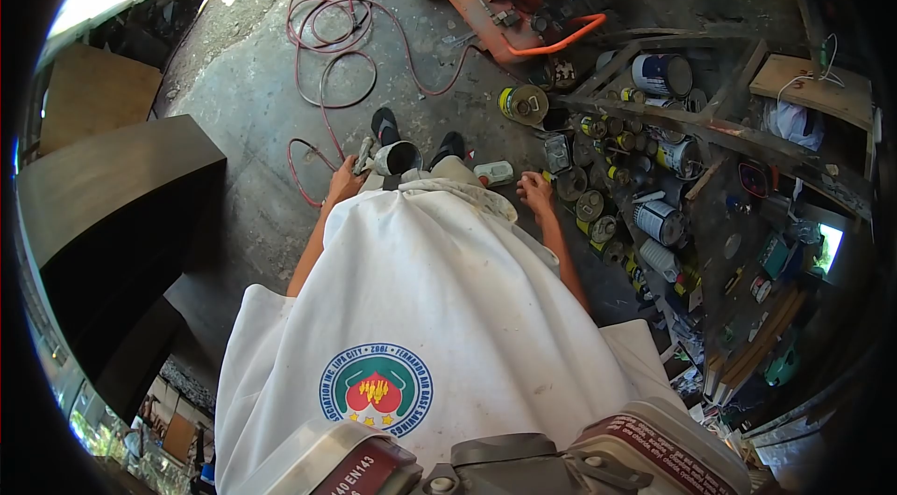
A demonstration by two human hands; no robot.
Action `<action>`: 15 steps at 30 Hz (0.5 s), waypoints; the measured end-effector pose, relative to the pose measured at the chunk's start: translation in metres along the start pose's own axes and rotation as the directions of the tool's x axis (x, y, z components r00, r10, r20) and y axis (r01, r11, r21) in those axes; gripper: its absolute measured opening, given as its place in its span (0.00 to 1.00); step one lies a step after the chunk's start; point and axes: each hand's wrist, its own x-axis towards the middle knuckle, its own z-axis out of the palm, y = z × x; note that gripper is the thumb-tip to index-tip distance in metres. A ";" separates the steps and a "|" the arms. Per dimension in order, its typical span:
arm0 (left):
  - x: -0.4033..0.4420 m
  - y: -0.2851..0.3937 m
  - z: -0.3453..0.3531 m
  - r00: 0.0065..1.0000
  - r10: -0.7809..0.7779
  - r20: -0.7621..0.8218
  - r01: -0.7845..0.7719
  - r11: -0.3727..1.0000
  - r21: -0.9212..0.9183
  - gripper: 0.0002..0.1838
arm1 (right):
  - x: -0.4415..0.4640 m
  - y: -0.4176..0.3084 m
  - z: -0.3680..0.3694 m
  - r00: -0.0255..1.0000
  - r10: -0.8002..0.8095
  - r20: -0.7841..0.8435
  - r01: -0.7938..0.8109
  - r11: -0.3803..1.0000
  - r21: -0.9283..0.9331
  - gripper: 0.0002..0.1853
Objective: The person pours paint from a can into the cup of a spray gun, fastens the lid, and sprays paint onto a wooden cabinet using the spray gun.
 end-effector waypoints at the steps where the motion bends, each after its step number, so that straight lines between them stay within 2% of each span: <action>1: 0.001 -0.001 0.000 1.000 -0.002 0.004 0.002 1.000 0.001 0.28 | 0.000 0.001 0.001 1.000 0.005 0.001 -0.005 1.000 0.001 0.15; 15: -0.002 0.002 -0.003 1.000 -0.002 -0.001 0.002 1.000 -0.006 0.29 | 0.001 0.005 0.010 1.000 0.003 -0.010 -0.003 1.000 -0.003 0.15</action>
